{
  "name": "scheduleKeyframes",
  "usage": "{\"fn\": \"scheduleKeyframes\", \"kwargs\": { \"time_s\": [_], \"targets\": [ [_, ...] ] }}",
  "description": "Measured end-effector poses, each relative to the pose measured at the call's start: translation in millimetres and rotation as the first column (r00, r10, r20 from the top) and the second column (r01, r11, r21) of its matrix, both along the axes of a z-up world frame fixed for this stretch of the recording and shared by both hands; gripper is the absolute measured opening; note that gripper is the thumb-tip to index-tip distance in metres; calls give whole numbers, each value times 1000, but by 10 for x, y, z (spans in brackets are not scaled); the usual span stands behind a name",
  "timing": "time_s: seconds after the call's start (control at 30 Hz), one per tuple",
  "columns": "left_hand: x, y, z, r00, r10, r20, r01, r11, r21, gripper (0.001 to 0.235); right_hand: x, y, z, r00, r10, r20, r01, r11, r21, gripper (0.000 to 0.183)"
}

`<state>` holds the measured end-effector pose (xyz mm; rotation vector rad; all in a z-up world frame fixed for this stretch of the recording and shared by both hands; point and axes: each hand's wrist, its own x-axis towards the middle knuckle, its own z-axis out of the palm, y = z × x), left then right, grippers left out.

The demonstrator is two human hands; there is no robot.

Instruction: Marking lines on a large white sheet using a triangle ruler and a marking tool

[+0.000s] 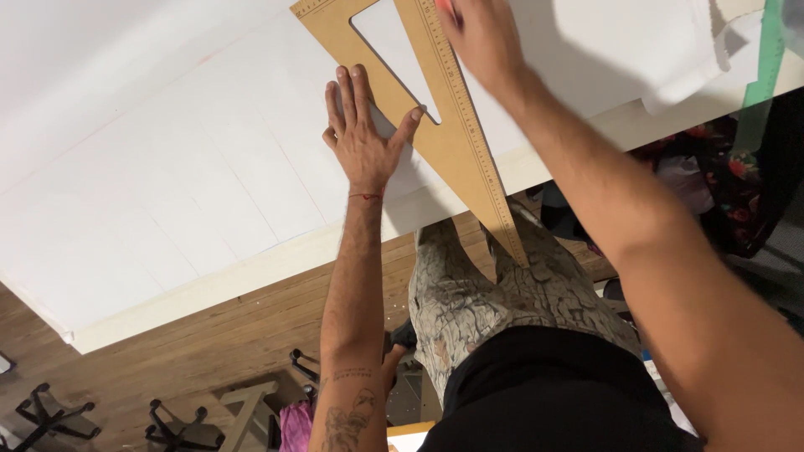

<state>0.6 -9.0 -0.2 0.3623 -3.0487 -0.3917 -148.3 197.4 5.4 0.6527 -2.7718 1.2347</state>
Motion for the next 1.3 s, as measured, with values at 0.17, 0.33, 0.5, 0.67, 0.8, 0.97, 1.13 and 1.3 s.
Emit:
{"fn": "scheduleKeyframes", "kwargs": {
  "time_s": [0.17, 0.33, 0.5, 0.67, 0.8, 0.97, 1.13, 1.3],
  "targets": [
    [-23, 10, 57, 999, 21, 43, -23, 999, 47, 106, 1211, 441, 174, 990, 65, 122, -58, 997, -56, 10],
    [-38, 9, 30, 1000, 4, 10, -5, 998, 55, 107, 2081, 993, 325, 972, -9, 237, 13, 1000, -13, 13],
    [89, -162, 73, 999, -47, 13, 47, 999, -16, 109, 2496, 1101, 782, 425, -164, 890, 431, 902, -39, 22],
    [583, -231, 209, 982, 159, 106, -149, 984, -94, 108, 2958, 843, 320, 225, 194, 955, 370, 890, -268, 44],
    [711, -109, 171, 965, 217, 148, -222, 975, 17, 107, 3146, 691, 29, 256, 73, 964, 570, 794, -211, 34],
    [286, 385, 203, 995, 89, 45, -95, 986, 138, 113, 3096, 1156, -71, 435, -325, 840, 714, 693, -102, 36],
    [-228, 806, 71, 999, -34, -38, 38, 991, 128, 110, 2975, 1646, -403, 454, -418, 787, 739, 670, -71, 38],
    [-410, 818, 19, 990, -82, -111, 97, 985, 143, 112, 2933, 1721, -707, 467, -418, 779, 760, 641, -112, 38]
  ]
}}
